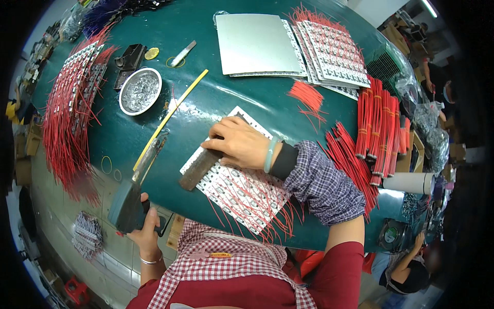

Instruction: The person attaches red wires to a circuit board using a soldering iron.

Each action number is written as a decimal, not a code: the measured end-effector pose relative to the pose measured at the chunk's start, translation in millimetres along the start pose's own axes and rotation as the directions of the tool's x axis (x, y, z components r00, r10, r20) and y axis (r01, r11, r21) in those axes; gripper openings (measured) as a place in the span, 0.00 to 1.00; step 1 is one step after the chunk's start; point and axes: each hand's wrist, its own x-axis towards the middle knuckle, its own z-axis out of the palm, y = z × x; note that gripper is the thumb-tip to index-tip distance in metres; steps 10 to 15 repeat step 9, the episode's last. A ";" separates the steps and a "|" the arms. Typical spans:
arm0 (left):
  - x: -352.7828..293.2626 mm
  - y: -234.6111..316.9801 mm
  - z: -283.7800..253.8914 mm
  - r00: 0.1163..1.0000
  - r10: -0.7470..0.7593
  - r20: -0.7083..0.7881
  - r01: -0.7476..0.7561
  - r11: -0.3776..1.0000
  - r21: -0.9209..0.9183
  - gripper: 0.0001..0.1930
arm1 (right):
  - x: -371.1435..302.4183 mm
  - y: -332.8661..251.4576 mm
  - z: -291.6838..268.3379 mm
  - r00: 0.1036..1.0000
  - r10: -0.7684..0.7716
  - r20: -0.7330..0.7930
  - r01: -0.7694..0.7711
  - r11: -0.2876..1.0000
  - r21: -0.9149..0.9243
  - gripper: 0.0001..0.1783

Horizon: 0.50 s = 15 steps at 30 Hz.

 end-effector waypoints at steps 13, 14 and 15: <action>19.8 1.8 -4.9 0.996 -0.069 -0.054 0.068 0.998 -0.017 0.22 | 20.1 33.4 -11.1 0.974 -0.104 0.201 0.068 0.981 0.181 0.31; 19.8 1.8 -4.9 0.996 -0.069 -0.054 0.068 0.998 -0.017 0.22 | 20.1 33.4 -11.1 0.974 -0.104 0.201 0.068 0.981 0.181 0.31; 19.8 1.8 -4.9 0.996 -0.069 -0.054 0.068 0.998 -0.017 0.22 | 20.1 33.4 -11.1 0.974 -0.104 0.201 0.068 0.981 0.181 0.31</action>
